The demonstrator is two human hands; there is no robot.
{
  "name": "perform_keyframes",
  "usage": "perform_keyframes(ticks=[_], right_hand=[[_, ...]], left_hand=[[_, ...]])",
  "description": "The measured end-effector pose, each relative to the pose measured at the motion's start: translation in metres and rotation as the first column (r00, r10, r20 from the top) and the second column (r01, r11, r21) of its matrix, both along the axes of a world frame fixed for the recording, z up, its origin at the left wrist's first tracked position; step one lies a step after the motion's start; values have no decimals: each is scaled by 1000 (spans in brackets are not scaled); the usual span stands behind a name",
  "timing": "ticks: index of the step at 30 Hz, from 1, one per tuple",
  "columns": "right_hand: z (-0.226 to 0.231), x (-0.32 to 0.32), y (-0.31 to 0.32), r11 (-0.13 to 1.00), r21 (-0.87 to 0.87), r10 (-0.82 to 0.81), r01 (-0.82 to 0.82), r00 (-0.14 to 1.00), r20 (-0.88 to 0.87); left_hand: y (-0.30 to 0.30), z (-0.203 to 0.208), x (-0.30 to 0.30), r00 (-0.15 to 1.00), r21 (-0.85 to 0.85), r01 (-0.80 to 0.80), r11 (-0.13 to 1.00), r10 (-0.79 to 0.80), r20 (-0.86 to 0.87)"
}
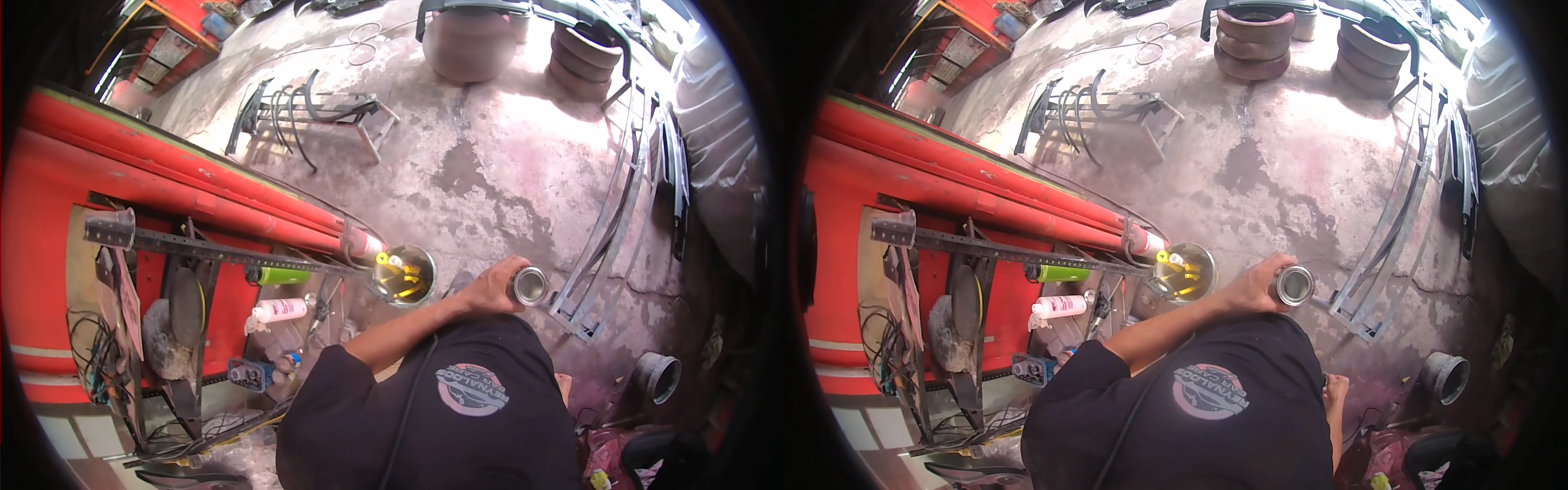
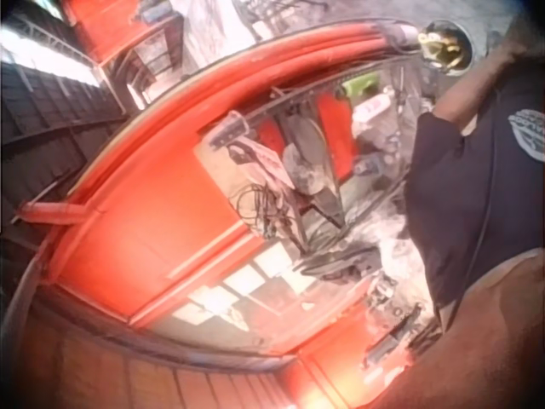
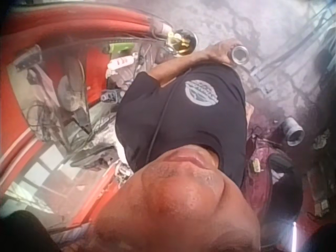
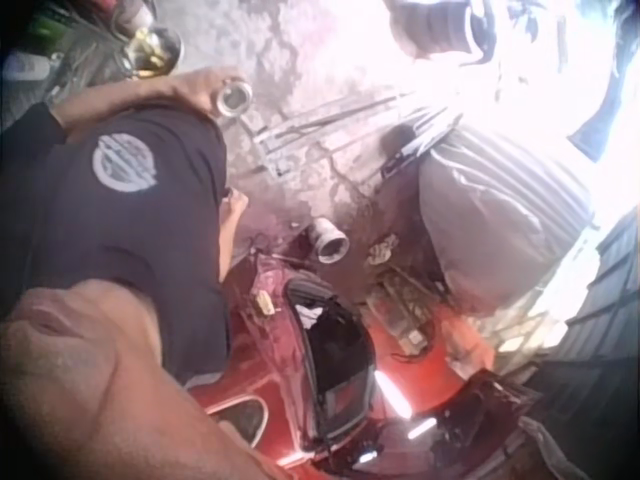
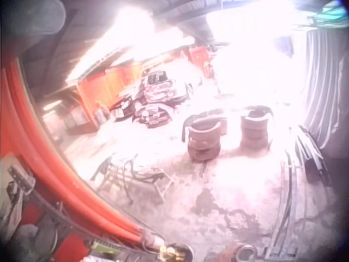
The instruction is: The person opens a can of cleaning fluid and uses a cloth to wipe down a metal car grille and other parts in a workshop. The person moves around the workspace, handling the can and cloth to clean the surfaces of the metal components.
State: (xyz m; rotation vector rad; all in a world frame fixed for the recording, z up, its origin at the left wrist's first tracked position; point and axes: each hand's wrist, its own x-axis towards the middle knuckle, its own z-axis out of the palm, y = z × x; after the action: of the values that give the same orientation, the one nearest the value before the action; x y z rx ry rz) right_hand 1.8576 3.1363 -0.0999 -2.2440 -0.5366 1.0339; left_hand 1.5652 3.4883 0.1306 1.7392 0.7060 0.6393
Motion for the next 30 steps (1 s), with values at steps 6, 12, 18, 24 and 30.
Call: perform_keyframes(ticks=[6,12,18,24,30], right_hand=[[3,-1,6,993,-46,109,-108,994,19],[-19,5,0,981,-145,140,-131,988,58],[-79,10,-22,984,-174,35,-30,999,27],[-91,10,-40,962,-237,177,-135,970,168],[-66,9,-9,947,-302,176,-110,964,198]], left_hand=[[1,-14,-4,999,-24,22,999,-22,-24],[0,-22,-7,997,-93,70,993,-71,-10],[2,-4,-13,992,-141,77,987,-90,-85],[6,-2,0,984,-78,110,991,-119,-131],[11,-11,6,984,-45,92,995,-97,-147]])
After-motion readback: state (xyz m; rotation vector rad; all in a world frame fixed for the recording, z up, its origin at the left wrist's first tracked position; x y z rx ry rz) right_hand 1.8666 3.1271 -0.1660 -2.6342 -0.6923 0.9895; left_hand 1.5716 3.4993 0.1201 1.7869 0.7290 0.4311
